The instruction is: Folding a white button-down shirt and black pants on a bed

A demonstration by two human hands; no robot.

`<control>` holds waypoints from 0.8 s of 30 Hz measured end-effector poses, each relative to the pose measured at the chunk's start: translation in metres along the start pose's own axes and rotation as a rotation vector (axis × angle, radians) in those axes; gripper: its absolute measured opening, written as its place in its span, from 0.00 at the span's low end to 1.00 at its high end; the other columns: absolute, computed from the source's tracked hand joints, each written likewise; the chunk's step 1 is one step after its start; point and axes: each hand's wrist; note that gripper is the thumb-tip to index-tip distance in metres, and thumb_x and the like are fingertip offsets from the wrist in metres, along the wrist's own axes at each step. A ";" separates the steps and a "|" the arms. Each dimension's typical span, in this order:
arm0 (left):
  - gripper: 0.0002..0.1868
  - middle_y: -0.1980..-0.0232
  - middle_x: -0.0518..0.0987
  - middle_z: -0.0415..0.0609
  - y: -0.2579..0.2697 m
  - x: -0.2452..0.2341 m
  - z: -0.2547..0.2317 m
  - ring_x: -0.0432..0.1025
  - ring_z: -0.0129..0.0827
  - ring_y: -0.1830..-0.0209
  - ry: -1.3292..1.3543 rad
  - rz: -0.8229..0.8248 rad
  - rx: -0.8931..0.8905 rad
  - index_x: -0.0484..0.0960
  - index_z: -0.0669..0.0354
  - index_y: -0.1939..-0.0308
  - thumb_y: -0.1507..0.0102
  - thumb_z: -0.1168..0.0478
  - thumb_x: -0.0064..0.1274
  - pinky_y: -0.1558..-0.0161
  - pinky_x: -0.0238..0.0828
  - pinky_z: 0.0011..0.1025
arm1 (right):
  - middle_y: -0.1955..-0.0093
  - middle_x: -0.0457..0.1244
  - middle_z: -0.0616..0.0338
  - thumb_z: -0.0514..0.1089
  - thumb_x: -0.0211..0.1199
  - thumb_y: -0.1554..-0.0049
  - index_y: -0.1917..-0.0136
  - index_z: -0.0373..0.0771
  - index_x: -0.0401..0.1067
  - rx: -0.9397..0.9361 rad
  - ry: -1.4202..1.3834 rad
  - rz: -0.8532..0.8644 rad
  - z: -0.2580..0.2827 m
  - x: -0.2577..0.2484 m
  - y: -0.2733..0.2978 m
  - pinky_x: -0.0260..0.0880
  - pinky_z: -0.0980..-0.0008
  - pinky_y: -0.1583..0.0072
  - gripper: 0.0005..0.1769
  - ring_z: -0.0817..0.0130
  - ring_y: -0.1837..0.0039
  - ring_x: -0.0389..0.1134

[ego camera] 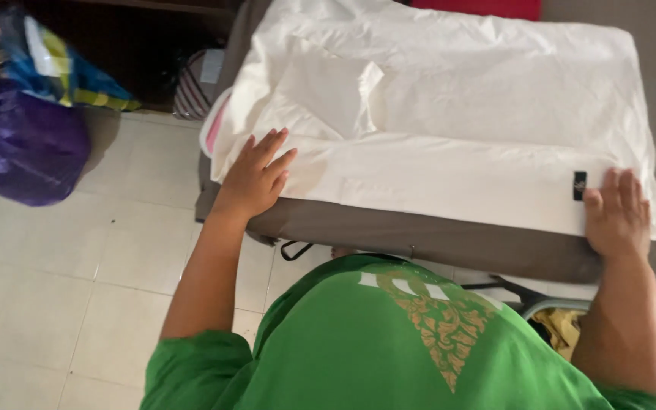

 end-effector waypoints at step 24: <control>0.18 0.36 0.66 0.53 0.050 -0.041 0.039 0.65 0.59 0.34 -0.249 -0.192 -0.406 0.80 0.57 0.57 0.41 0.53 0.71 0.27 0.44 0.68 | 0.12 0.27 0.51 0.69 0.25 0.37 0.14 0.44 0.32 0.667 -0.330 0.611 0.055 -0.076 -0.051 0.22 0.48 0.19 0.46 0.53 0.13 0.25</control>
Point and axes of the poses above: each hand's wrist, its own y-axis away from the middle knuckle, its own x-axis out of the palm, z = x × y
